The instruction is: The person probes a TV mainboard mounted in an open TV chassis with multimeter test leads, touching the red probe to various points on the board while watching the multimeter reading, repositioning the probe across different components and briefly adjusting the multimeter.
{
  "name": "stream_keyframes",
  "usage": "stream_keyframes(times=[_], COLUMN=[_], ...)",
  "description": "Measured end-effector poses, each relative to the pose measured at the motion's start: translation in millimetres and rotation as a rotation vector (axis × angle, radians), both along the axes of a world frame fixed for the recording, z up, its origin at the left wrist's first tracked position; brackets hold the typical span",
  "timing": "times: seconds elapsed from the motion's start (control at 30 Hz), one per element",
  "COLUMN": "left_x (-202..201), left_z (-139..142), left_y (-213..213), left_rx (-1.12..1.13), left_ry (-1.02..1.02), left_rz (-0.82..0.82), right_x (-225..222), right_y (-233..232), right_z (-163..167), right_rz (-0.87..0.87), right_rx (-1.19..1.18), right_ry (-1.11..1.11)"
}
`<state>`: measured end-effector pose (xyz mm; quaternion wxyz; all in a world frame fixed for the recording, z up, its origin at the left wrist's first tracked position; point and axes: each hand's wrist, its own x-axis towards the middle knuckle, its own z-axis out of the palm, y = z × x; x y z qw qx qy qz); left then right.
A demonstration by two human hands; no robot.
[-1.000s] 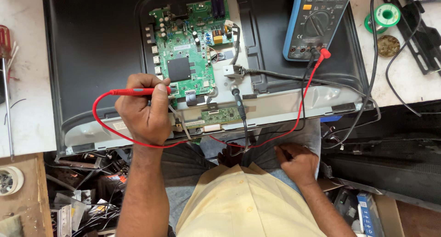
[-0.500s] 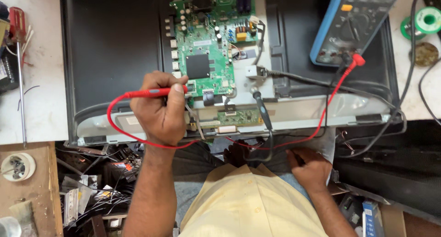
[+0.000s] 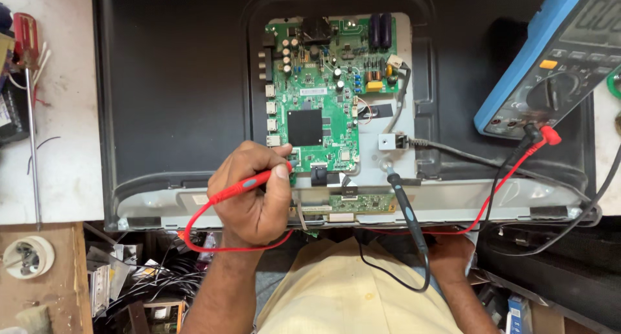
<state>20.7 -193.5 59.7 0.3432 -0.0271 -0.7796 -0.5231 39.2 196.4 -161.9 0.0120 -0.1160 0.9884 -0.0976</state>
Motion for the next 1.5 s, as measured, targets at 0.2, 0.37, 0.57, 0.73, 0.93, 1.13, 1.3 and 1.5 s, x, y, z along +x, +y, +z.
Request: stream_keyframes(times=[0.2,0.37,0.57,0.73,0.93,1.13,1.3,1.5], left_x=[0,2,4,5,5,7,16,22], left_z=[1,-2,-5,-8,-11,-16,-12,-8], left_y=[-2,-2,0,0,7,14,17,20], left_rx=[-0.042,-0.033,-0.027,-0.024,0.021,0.024,-0.001,-0.046], left_ry=[0.001,-0.007,-0.013,-0.019,-0.013,-0.011,-0.042,-0.044], left_rz=[0.013,0.013,0.013,0.009,-0.010,0.017,0.050,0.080], right_x=[1,5,6,5,3,4,13,26], right_y=[-2,-6,-7,-11,-11,-12,-9,-4], right_z=[-1,1,2,4,15,31,46,51], right_rz=[-0.027,-0.006,0.001,-0.021,0.026,0.035,-0.008,-0.049], right_rx=[0.050,0.042,-0.034,-0.094,-0.184,-0.327,-0.379,-0.374], right_ry=[-0.042,-0.001,0.063,0.055,0.166,0.212,0.174,0.135])
